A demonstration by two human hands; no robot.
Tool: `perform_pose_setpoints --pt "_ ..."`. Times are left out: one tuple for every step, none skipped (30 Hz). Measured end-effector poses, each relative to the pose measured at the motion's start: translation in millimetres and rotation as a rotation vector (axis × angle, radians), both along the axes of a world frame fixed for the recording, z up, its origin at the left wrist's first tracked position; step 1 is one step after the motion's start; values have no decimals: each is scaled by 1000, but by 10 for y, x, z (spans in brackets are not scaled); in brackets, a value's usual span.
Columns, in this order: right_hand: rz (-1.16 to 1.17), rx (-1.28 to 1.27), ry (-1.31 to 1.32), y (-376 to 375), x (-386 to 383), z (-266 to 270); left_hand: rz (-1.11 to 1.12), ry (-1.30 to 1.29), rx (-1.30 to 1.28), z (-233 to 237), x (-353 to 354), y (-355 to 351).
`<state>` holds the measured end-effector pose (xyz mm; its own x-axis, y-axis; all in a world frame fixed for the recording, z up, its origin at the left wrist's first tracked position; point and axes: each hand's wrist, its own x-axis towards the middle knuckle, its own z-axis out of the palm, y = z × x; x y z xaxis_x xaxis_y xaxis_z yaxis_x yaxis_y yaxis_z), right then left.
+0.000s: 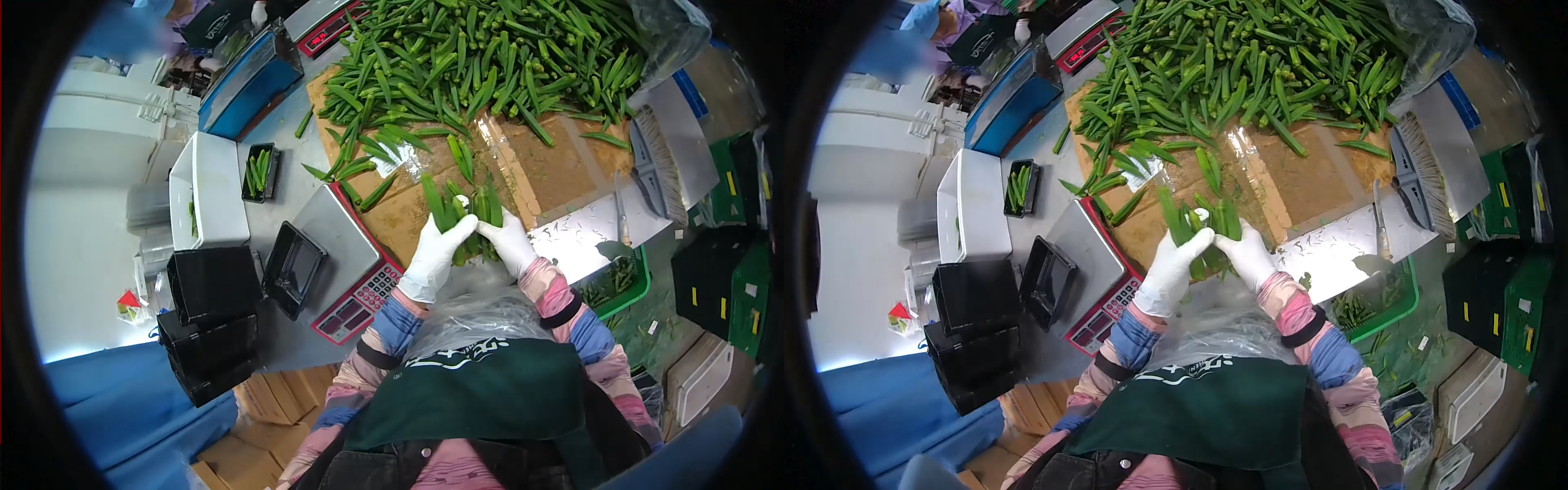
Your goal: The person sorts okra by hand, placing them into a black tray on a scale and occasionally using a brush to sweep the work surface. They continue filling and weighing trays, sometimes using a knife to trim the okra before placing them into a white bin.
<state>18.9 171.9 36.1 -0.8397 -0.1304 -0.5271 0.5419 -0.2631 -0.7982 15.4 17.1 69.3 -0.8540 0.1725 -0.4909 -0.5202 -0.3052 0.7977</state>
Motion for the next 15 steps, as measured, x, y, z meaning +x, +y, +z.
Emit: perform_pose_setpoints --pt "9 80 65 -61 23 20 1 17 20 10 42 -8" --pt "19 159 131 -157 60 52 2 34 39 15 86 -3" --pt "27 236 196 -229 92 73 3 51 56 21 132 -17" --pt "55 200 216 -300 88 65 23 58 20 21 156 -61" --pt "97 257 199 -365 106 69 34 66 -17 32 181 -120" --pt "141 313 181 -466 140 76 46 73 -54 52 208 -203" --pt "185 369 164 -577 172 120 60 80 -92 94 230 -283" --pt "195 309 192 -708 200 90 109 117 -74 127 238 -356" --pt "187 321 236 -883 235 64 108 128 -160 192 259 -483" --pt "201 369 312 -1078 272 0 129 166 -222 264 276 -612" --pt "211 416 386 -1303 295 -110 148 202 -284 336 291 -757" --pt "249 542 521 -1601 297 -283 130 236 -334 439 299 -948" --pt "305 420 514 -1770 275 -122 94 266 -388 561 313 -1162" --pt "360 300 497 -1937 250 52 50 268 -461 697 322 -1398" --pt "424 -62 328 -1976 192 491 61 294 -493 727 323 -1644"
